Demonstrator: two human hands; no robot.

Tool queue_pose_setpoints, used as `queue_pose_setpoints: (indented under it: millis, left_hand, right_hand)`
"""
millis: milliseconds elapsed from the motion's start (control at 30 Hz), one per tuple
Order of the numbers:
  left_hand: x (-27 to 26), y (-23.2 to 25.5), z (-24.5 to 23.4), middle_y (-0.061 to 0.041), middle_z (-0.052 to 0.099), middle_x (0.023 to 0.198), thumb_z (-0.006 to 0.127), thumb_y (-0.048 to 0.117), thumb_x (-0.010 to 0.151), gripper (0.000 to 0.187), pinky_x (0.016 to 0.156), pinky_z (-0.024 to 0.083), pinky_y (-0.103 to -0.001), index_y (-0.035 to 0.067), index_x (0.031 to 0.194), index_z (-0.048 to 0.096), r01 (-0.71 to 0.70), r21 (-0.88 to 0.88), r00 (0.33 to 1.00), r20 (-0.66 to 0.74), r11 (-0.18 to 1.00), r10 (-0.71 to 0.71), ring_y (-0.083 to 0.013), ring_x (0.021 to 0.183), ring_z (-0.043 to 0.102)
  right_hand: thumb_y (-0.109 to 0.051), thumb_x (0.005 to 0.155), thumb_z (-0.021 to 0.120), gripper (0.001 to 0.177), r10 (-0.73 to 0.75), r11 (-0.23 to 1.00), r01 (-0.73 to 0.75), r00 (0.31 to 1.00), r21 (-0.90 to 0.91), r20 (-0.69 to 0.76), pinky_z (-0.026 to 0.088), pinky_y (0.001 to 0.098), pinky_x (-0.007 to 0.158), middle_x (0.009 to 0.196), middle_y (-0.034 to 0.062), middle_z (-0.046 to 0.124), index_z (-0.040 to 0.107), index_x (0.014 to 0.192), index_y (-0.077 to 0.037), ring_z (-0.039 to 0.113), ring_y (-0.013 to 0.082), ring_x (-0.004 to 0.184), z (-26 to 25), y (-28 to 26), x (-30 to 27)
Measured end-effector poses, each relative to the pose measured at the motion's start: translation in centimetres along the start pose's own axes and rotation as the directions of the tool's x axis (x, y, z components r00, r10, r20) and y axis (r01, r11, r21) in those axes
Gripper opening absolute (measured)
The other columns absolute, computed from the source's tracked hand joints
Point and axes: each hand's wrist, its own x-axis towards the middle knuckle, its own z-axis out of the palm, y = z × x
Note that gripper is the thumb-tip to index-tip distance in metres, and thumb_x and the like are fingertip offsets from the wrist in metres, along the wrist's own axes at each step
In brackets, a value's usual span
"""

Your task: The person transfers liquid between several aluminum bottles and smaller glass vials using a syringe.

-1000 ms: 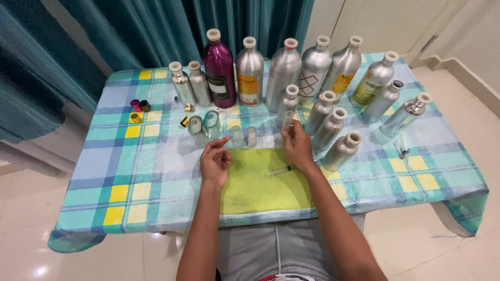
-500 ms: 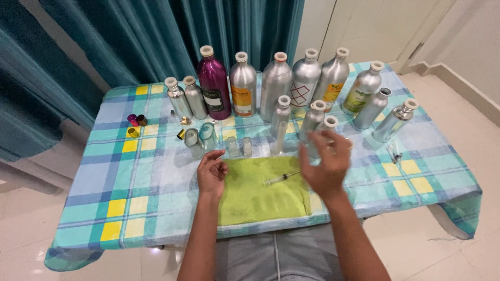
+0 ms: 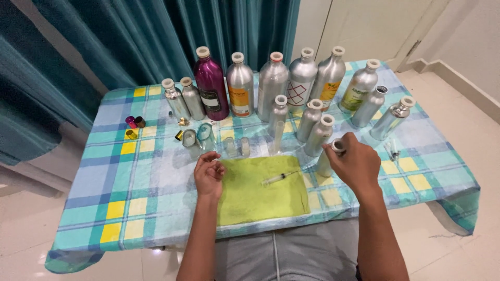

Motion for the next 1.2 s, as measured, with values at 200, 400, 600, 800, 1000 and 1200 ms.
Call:
queue_pose_setpoints:
  millis: [200, 400, 600, 800, 1000, 1200]
  left_hand:
    - [-2.7, -1.5, 1.1, -0.007, 0.069, 0.097, 0.056, 0.011, 0.083, 0.03, 0.054, 0.056, -0.024, 0.006, 0.111, 0.066, -0.007, -0.014, 0.999, 0.048, 1.0, 0.007, -0.0163, 0.07, 0.067]
    - [-5.9, -2.7, 6.0, -0.011, 0.072, 0.12, 0.056, 0.032, 0.098, 0.042, 0.07, 0.059, -0.031, 0.007, 0.13, 0.064, 0.317, -0.14, 0.908, 0.33, 0.938, -0.258, -0.0225, 0.092, 0.072]
    - [-3.5, -5.3, 3.5, -0.001, 0.077, 0.095, 0.06, 0.056, 0.098, 0.037, 0.042, 0.042, -0.026, 0.02, 0.1, 0.069, 0.429, -0.207, 0.903, 0.098, 0.879, -0.418, -0.0256, 0.071, 0.071]
    - [-2.8, -6.3, 2.4, -0.007, 0.079, 0.096, 0.06, 0.058, 0.096, 0.04, 0.04, 0.043, -0.026, 0.019, 0.102, 0.07, 0.444, -0.147, 0.885, 0.224, 0.884, -0.407, -0.0286, 0.071, 0.074]
    - [-2.4, -6.9, 1.8, -0.008, 0.078, 0.098, 0.06, 0.059, 0.096, 0.04, 0.039, 0.043, -0.026, 0.021, 0.105, 0.069, 0.43, -0.13, 0.886, 0.25, 0.894, -0.39, -0.0297, 0.071, 0.073]
    - [-2.1, -7.5, 0.6, -0.009, 0.078, 0.094, 0.064, 0.061, 0.093, 0.041, 0.039, 0.04, -0.025, 0.02, 0.099, 0.069, 0.475, -0.184, 0.876, 0.185, 0.86, -0.445, -0.0329, 0.067, 0.072]
  right_hand:
    - [-0.044, 0.09, 0.077, 0.034, -0.227, 0.942, 0.245, 0.969, 0.229, -0.1, 0.054, 0.0444, 0.065, 0.05, 0.0071, 0.058, 0.061, 0.088, -0.014, 0.066, 0.0384, 0.057, -3.7, -5.2, -0.1]
    - [-0.04, 0.078, 0.079, 0.038, -0.434, 0.827, 0.318, 0.886, 0.464, 0.165, 0.056, 0.0528, 0.071, 0.061, 0.0145, 0.069, 0.069, 0.105, -0.014, 0.074, 0.0409, 0.073, -2.9, -13.1, 1.1]
    - [-0.048, 0.084, 0.071, 0.047, -0.522, 0.816, 0.387, 0.813, 0.429, 0.259, 0.056, 0.0528, 0.073, 0.065, 0.0107, 0.065, 0.062, 0.12, -0.02, 0.072, 0.0392, 0.075, -0.3, -17.2, 0.1]
    - [-0.052, 0.089, 0.073, 0.046, -0.451, 0.869, 0.351, 0.852, 0.348, 0.265, 0.057, 0.0472, 0.068, 0.063, 0.0104, 0.065, 0.064, 0.104, -0.009, 0.072, 0.037, 0.07, 0.2, -16.8, 0.5]
    - [-0.039, 0.088, 0.074, 0.037, -0.558, 0.808, 0.417, 0.767, 0.416, 0.317, 0.057, 0.0474, 0.066, 0.065, 0.0136, 0.065, 0.066, 0.097, -0.004, 0.072, 0.0387, 0.07, 0.3, -17.1, 1.6]
    - [-0.01, 0.087, 0.074, 0.021, -0.821, 0.503, 0.53, 0.539, 0.683, 0.187, 0.058, 0.049, 0.073, 0.085, 0.0173, 0.07, 0.069, 0.106, -0.004, 0.071, 0.0393, 0.083, -1.8, -17.3, 2.2]
